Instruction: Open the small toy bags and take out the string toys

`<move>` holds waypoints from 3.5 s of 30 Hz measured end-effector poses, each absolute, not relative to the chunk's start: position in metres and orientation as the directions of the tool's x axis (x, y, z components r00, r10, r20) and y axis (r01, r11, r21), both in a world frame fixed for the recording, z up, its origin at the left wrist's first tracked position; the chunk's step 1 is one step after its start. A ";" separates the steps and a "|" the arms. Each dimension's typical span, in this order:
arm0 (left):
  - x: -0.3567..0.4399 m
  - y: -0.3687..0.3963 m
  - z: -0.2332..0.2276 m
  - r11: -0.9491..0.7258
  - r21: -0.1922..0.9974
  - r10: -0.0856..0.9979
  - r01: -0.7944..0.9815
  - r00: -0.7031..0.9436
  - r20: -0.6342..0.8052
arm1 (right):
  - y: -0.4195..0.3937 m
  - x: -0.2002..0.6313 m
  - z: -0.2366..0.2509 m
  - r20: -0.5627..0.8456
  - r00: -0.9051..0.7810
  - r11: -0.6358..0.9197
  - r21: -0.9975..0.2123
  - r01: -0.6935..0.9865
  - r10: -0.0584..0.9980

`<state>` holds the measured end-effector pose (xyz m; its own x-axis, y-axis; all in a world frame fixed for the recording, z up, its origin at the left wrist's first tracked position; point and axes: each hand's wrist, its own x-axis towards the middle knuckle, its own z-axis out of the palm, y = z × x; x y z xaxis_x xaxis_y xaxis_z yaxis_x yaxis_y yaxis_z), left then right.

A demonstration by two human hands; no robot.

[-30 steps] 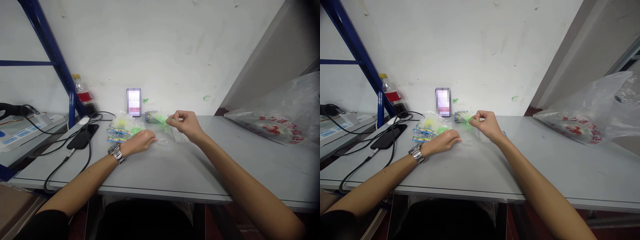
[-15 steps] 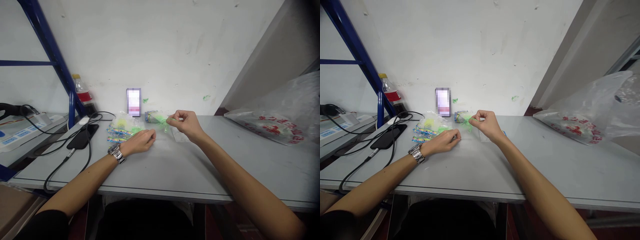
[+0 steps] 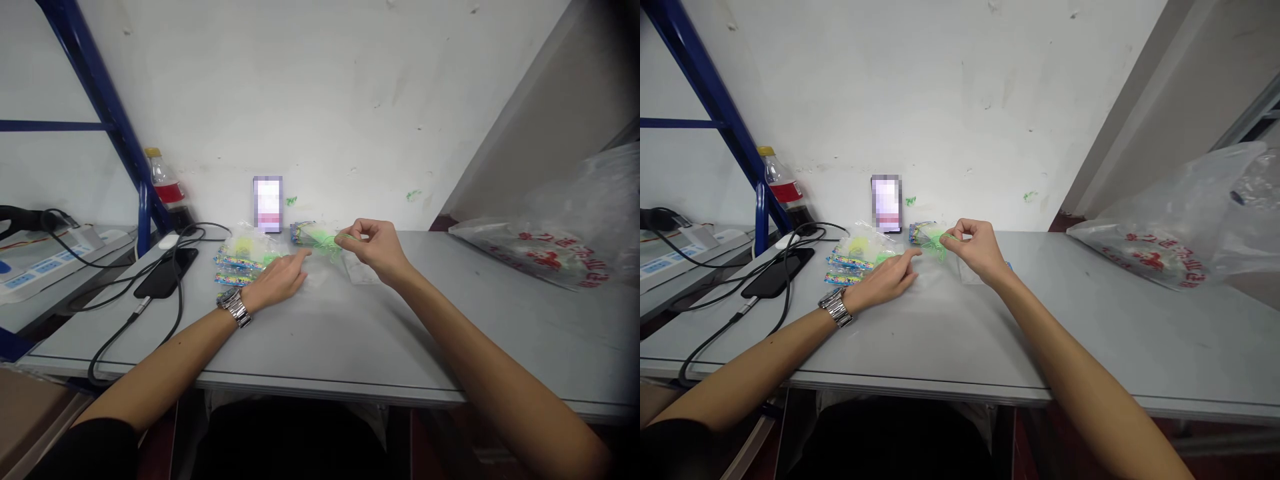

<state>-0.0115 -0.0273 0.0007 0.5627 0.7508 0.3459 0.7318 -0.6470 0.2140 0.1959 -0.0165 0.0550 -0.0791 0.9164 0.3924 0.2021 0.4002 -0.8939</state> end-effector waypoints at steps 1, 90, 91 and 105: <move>-0.012 -0.027 0.000 -0.655 0.184 0.740 0.733 0.572 0.355 | -0.016 0.196 0.055 0.391 -0.078 0.398 -0.895 0.201 0.917; -0.013 -0.026 -0.004 -0.518 0.593 0.823 0.616 0.547 0.151 | -0.025 0.169 0.036 0.078 -0.079 0.090 -0.984 0.156 0.994; -0.012 -0.025 -0.004 -0.516 0.599 0.824 0.612 0.547 0.152 | -0.027 0.167 0.035 0.053 -0.092 0.065 -0.990 0.129 0.994; -0.014 -0.027 -0.001 -0.498 0.604 0.823 0.622 0.558 0.104 | -0.019 0.168 0.021 -0.024 -0.040 -0.007 -0.921 0.389 0.999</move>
